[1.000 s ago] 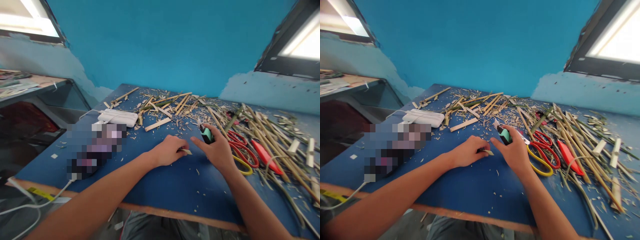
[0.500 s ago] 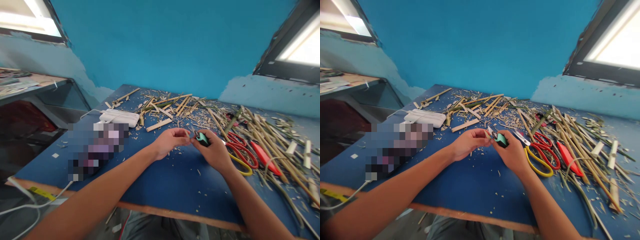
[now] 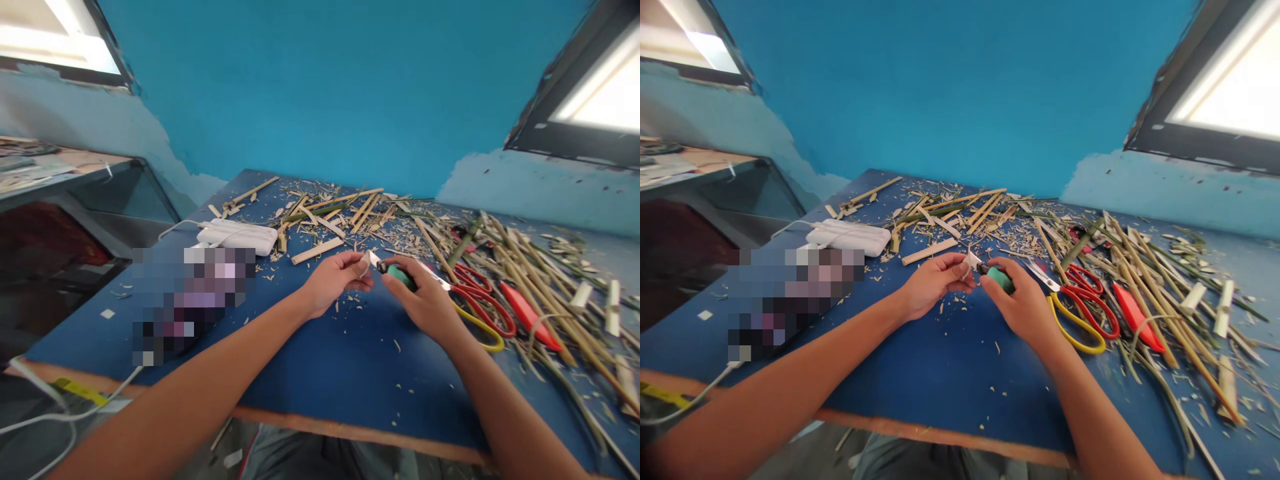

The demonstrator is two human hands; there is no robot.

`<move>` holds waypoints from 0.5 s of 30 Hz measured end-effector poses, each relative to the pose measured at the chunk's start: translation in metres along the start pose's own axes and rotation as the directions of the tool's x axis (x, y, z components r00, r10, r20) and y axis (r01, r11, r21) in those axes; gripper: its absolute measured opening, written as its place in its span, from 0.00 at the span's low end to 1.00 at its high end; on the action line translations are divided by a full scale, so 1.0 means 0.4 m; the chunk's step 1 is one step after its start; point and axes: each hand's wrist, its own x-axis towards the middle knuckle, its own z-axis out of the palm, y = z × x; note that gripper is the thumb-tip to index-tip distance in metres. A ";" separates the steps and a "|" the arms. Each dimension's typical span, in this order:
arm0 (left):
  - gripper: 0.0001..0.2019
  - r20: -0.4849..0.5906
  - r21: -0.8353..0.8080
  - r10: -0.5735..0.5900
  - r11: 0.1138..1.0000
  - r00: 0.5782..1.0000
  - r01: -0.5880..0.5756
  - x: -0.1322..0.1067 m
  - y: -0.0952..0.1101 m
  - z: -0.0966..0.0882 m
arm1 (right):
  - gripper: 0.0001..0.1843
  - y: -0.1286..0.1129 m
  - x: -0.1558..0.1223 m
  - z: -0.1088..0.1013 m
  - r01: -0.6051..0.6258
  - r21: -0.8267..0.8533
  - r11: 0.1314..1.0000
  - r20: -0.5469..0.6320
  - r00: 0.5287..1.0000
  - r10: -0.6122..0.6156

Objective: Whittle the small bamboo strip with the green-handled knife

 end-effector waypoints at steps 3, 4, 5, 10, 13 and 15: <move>0.13 -0.012 -0.004 0.000 1.000 1.000 0.000 0.004 -0.003 -0.004 | 0.19 0.006 0.002 0.005 -0.011 -0.008 1.000 0.026 1.000 0.011; 0.13 -0.015 -0.005 -0.003 1.000 1.000 0.003 0.005 -0.004 -0.006 | 0.19 0.008 0.002 0.007 -0.013 -0.012 1.000 0.026 1.000 0.014; 0.13 -0.018 -0.003 -0.007 1.000 1.000 0.007 0.005 -0.005 -0.007 | 0.19 0.010 0.003 0.008 -0.013 -0.014 1.000 0.023 1.000 0.014; 0.14 0.019 0.040 -0.012 0.999 1.000 0.011 0.005 -0.011 -0.021 | 0.19 0.019 0.005 0.012 -0.033 -0.025 0.999 0.014 0.999 0.034; 0.15 0.057 0.059 -0.027 0.998 0.998 0.024 0.005 -0.014 -0.029 | 0.20 0.022 0.006 0.014 -0.050 -0.051 0.997 0.014 0.999 0.050; 0.15 0.060 0.069 -0.040 0.997 0.997 0.036 0.004 -0.015 -0.032 | 0.20 0.023 0.007 0.017 -0.050 -0.064 0.997 0.011 0.999 0.051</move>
